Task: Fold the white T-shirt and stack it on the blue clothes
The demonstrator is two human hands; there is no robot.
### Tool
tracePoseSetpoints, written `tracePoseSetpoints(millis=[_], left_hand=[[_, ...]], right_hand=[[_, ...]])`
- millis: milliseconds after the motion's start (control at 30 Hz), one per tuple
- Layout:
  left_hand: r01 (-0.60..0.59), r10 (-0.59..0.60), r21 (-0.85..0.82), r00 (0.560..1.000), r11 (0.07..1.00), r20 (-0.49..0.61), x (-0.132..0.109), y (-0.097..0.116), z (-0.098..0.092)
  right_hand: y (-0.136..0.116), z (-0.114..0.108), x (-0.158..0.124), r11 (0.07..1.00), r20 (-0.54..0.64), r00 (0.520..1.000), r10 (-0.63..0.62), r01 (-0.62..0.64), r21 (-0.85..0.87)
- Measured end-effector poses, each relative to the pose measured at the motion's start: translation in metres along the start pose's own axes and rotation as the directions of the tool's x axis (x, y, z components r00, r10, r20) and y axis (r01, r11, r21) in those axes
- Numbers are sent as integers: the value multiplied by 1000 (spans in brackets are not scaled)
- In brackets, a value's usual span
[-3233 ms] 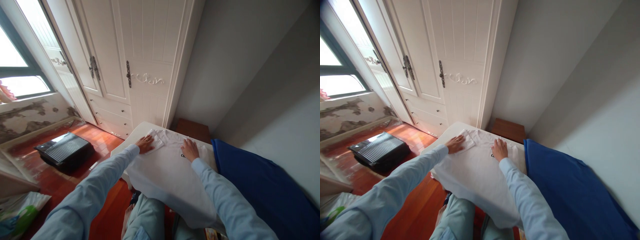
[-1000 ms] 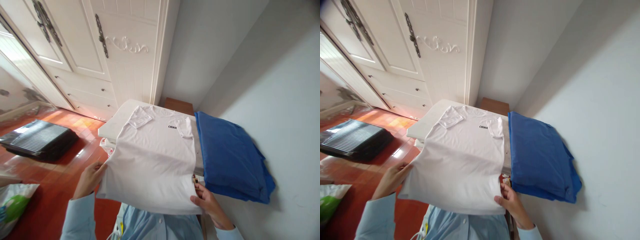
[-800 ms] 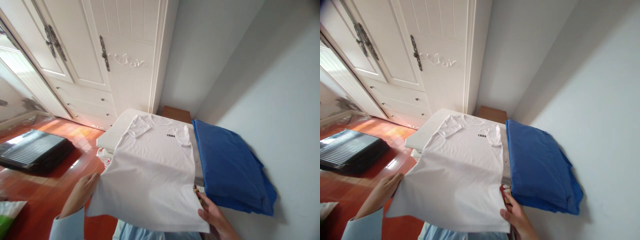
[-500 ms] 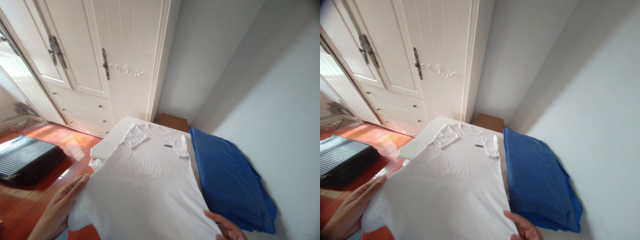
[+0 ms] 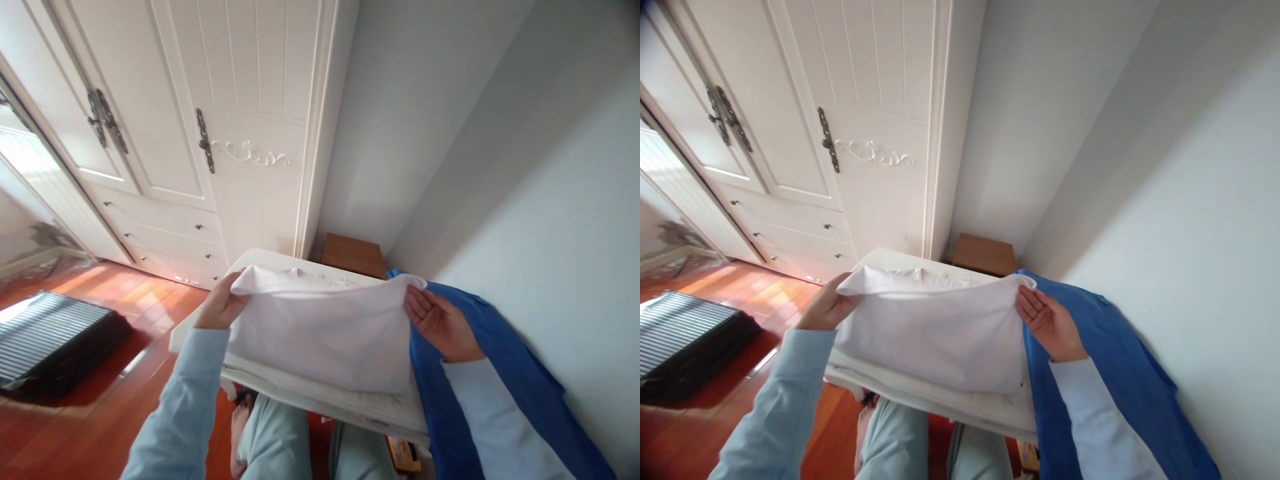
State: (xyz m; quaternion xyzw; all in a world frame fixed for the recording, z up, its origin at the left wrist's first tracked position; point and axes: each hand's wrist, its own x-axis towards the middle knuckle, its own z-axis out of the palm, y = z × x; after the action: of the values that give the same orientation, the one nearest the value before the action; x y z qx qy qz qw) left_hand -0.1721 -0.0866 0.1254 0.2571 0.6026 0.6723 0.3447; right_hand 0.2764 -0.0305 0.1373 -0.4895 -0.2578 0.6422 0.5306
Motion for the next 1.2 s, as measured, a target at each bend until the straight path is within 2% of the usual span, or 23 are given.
tracePoseSetpoints(millis=[33, 67, 133, 200, 267, 300, 333, 433, 500, 533, 567, 600, 633, 667, 733, 767, 800, 867, 933, 1000, 1100, 1133, 1200], left_hand=[[169, -172, -102, 985, 980, -15, 14, -5, 19], [307, -317, -205, 948, 930, -17, 26, -11, 36], [470, -508, -350, 861, 810, -18, 43, -26, 59], [525, -601, -448, 798, 724, -36, 50, -42, 68], [514, -625, -501, 778, 696, -70, 49, -56, 68], [494, -611, -503, 787, 709, -88, 47, -62, 66], [460, -568, -482, 817, 745, -99, 45, -67, 64], [302, -358, -354, 928, 885, -103, 41, -78, 56], [132, -148, -127, 981, 983, -122, 41, -84, 49], [25, -18, 57, 993, 998, -114, 41, -87, 45], [-103, 125, 266, 990, 958, -67, 42, -91, 40], [-252, 263, 461, 964, 851, 43, 42, -96, 36], [-402, 357, 591, 913, 700, 197, 42, -101, 32], [-533, 393, 639, 845, 555, 363, 41, -107, 28], [-719, 330, 608, 695, 337, 639, 37, -120, 21], [-762, 259, 589, 646, 269, 718, 35, -126, 19], [-777, 187, 589, 627, 220, 757, 34, -132, 16], [-757, 94, 635, 651, 158, 753, 34, -140, 11], [-737, 64, 661, 673, 142, 737, 40, -146, 6], [-752, 47, 634, 651, 180, 758, 51, -147, 0], [-761, 65, 564, 611, 320, 789, 71, -141, -9], [-759, 111, 540, 611, 364, 784, 75, -136, -12], [-751, 276, 520, 643, 407, 714, 78, -122, -19]], right_hand=[[0, 9, 19, 998, -44, 998, 40, -38, 46], [3, 16, 36, 994, -80, 993, 88, -82, 78], [14, 20, 61, 979, -131, 972, 194, -184, 90], [30, 16, 74, 961, -157, 948, 276, -269, 69], [42, 10, 76, 953, -159, 939, 303, -300, 44], [45, 7, 75, 956, -151, 944, 292, -290, 35], [47, 5, 72, 965, -143, 954, 263, -262, 23], [48, -3, 65, 990, -115, 987, 112, -121, -70], [52, -12, 63, 977, -39, 999, 3, -11, -211], [56, -19, 63, 950, 22, 998, -52, 56, -308], [62, -25, 63, 897, 91, 989, -117, 145, -418], [70, -32, 62, 809, 165, 967, -194, 252, -530], [79, -38, 61, 684, 251, 929, -273, 371, -629], [89, -43, 58, 528, 355, 873, -334, 485, -697], [109, -50, 51, 205, 584, 739, -336, 663, -720], [118, -51, 47, 73, 679, 682, -272, 719, -692], [127, -51, 43, -30, 741, 646, -184, 750, -661], [139, -51, 39, -168, 765, 644, -23, 752, -638], [146, -52, 37, -237, 724, 687, 71, 716, -656], [147, -55, 35, -230, 696, 708, 123, 702, -674], [142, -60, 27, -112, 708, 686, 168, 727, -678], [139, -61, 23, -60, 709, 685, 168, 725, -686], [132, -61, 18, 27, 696, 709, 117, 698, -716]])
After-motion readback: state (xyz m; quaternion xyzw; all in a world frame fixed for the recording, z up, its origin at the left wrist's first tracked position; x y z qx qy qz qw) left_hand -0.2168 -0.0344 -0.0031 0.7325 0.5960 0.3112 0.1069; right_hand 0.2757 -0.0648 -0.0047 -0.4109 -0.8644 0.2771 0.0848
